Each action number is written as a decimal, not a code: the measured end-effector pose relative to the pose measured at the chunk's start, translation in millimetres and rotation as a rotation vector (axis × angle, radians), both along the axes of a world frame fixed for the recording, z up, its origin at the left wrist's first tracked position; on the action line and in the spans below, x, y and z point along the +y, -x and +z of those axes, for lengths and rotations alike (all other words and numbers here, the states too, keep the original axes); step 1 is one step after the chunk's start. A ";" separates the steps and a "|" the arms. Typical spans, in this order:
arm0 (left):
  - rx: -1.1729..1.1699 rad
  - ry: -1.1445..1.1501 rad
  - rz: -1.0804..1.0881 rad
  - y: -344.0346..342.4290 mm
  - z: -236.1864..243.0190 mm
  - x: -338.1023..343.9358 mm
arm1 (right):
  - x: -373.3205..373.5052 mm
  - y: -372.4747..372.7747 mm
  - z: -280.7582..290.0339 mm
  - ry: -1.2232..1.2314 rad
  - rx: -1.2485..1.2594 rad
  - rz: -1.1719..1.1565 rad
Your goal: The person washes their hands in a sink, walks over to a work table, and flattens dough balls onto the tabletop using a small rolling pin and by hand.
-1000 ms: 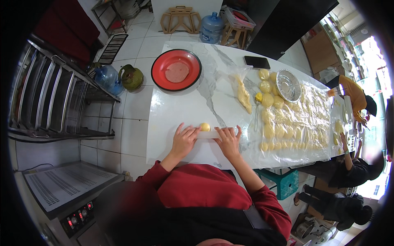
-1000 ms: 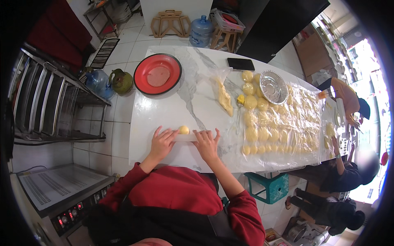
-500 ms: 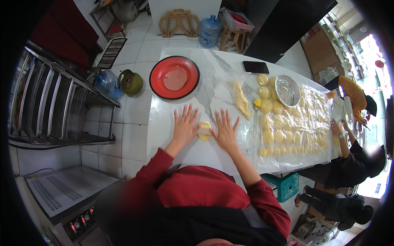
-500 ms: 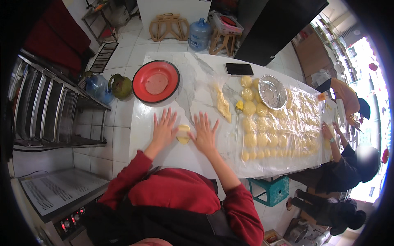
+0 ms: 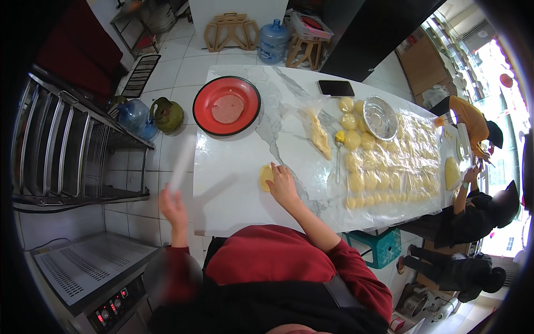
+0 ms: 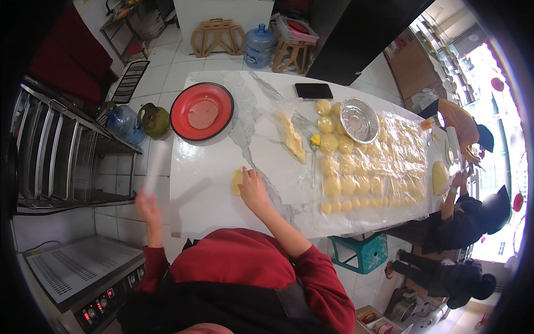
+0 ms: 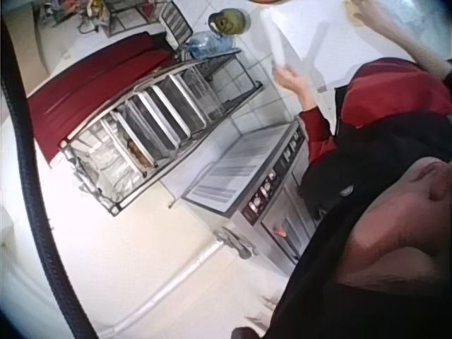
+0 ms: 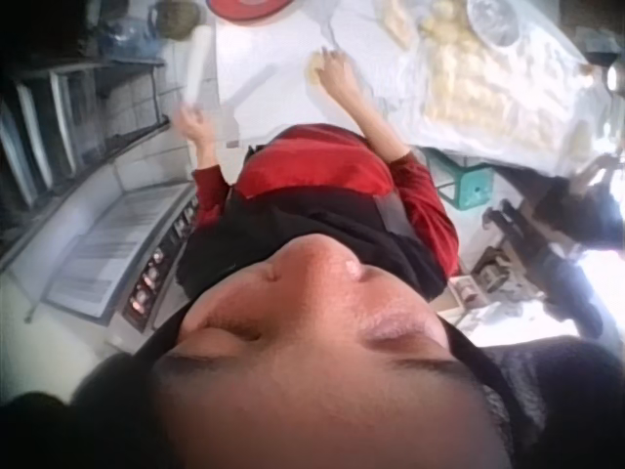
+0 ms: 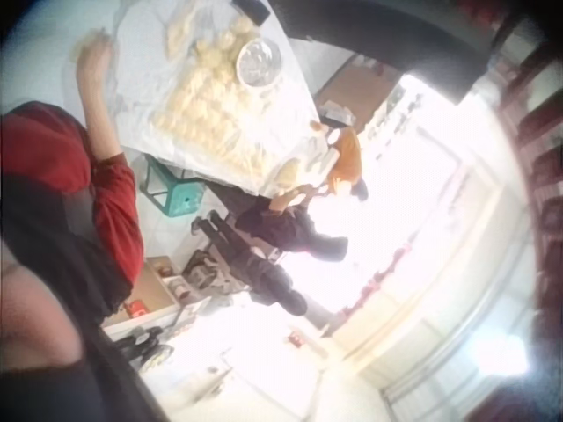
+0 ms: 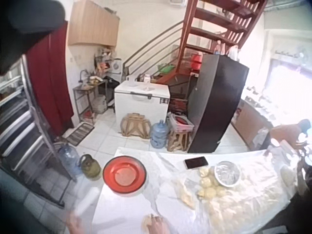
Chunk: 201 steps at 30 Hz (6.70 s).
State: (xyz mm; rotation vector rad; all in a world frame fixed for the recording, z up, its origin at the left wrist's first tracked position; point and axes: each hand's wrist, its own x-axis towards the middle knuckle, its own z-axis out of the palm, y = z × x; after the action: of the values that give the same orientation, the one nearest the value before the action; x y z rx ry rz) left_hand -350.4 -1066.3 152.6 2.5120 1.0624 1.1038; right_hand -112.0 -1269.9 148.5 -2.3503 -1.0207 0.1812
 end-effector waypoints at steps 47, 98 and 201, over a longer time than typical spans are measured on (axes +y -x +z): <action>-0.550 0.471 -0.125 -190.7 39.6 -195.4 | -666.8 -273.8 -8.6 -0.254 0.179 -1.783; 0.184 0.124 -0.733 -78.1 47.2 -101.1 | -82.2 39.1 43.7 -0.088 -0.568 0.027; -0.713 0.781 -0.227 -277.3 83.1 -264.6 | -732.3 -337.2 -60.8 -0.241 0.044 -1.557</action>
State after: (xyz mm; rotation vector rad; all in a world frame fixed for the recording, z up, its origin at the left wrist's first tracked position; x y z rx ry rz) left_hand -73.0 -1330.9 235.7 1.4203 0.7558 1.0924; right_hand 225.2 -2002.2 87.7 -2.2121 0.8921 -0.4511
